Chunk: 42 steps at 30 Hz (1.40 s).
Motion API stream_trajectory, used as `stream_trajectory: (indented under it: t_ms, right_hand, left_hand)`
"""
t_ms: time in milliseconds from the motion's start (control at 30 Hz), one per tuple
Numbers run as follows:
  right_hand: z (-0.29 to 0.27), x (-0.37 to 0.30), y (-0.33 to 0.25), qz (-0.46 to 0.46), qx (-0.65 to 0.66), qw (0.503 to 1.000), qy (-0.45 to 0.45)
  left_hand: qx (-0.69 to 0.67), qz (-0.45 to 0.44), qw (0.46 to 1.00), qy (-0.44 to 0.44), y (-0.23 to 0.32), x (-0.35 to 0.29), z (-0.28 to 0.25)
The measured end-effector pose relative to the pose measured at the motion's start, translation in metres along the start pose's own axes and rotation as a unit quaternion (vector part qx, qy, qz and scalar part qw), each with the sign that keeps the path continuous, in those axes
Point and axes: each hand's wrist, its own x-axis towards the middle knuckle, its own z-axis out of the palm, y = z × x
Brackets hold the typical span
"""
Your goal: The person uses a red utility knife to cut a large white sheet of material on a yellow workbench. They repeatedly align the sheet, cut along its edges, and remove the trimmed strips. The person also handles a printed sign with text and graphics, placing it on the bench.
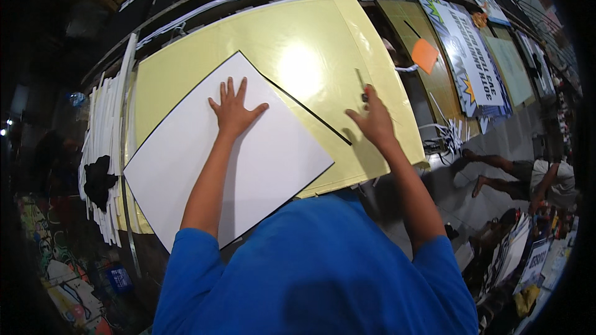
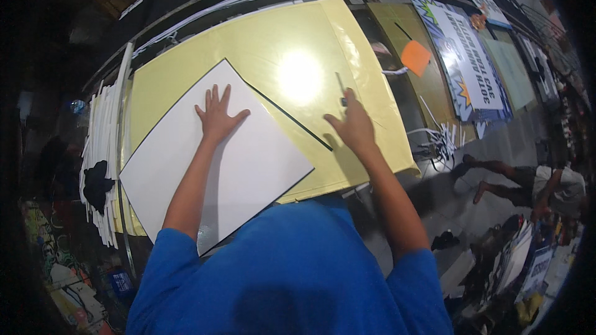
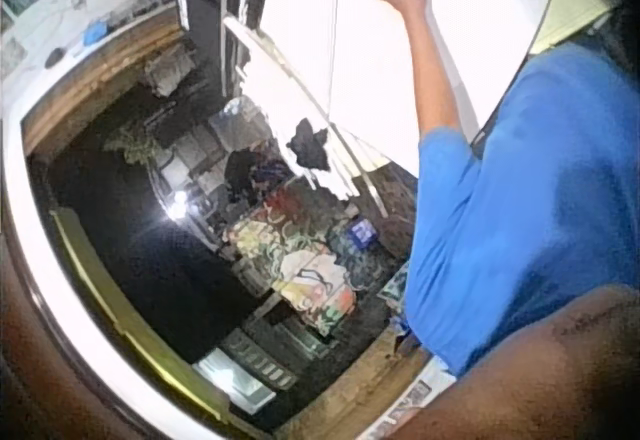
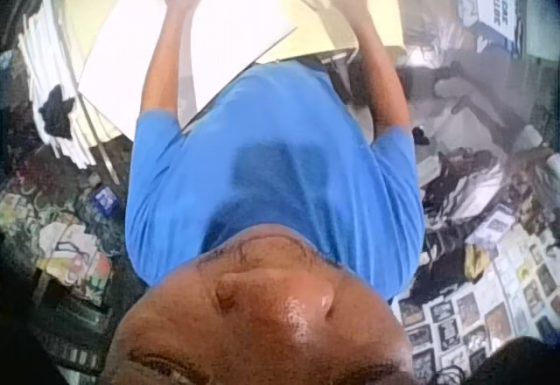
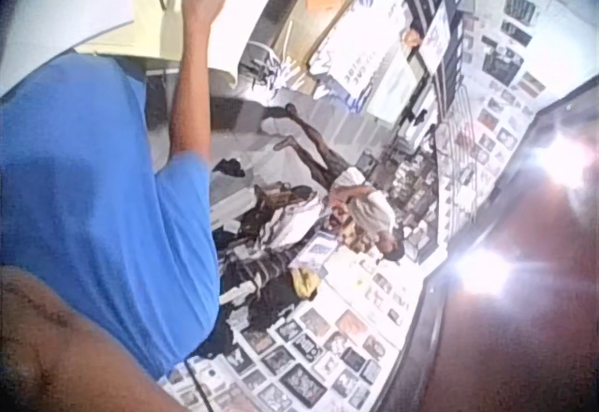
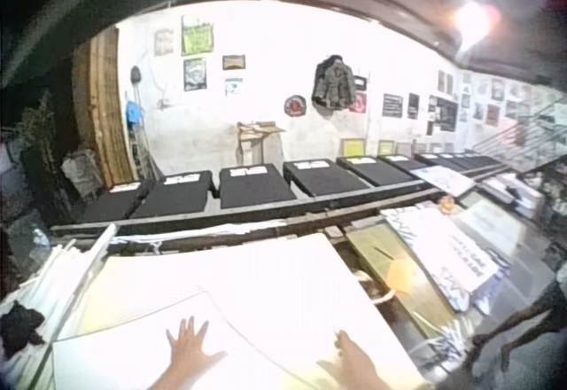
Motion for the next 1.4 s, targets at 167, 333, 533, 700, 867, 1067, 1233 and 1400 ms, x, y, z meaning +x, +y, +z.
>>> stream_trajectory:
  t_ms: [167,333,533,700,867,1067,1233,1400]
  right_hand:
    - [0.051,0.044,-0.079,-0.008,-0.082,0.991,-0.108]
    - [0.068,0.07,-0.059,-0.01,-0.092,0.993,-0.067]
    - [0.006,0.127,0.008,0.016,-0.134,0.99,0.042]
    - [0.036,0.125,-0.005,-0.053,-0.042,0.997,0.046]
    - [0.102,0.134,-0.087,-0.083,-0.015,0.994,-0.067]
    - [0.144,0.164,-0.125,-0.11,-0.076,0.987,-0.095]
    - [0.146,0.195,-0.111,-0.076,-0.085,0.992,-0.061]
    - [0.119,0.234,-0.068,-0.034,-0.07,0.997,-0.019]
  left_hand:
    - [-0.014,-0.005,1.0,-0.011,-0.001,-0.002,-0.003]
    - [-0.014,-0.006,1.0,-0.013,-0.004,-0.002,-0.003]
    - [-0.012,-0.011,1.0,-0.018,-0.002,-0.001,-0.003]
    - [-0.022,-0.014,0.999,-0.028,0.0,0.001,-0.005]
    - [-0.025,-0.008,0.999,-0.02,-0.002,-0.001,-0.007]
    - [-0.023,-0.01,0.999,-0.023,0.001,0.001,-0.009]
    - [-0.023,-0.02,0.999,-0.036,-0.001,0.001,-0.007]
    - [-0.032,-0.015,0.999,-0.04,0.001,0.003,-0.007]
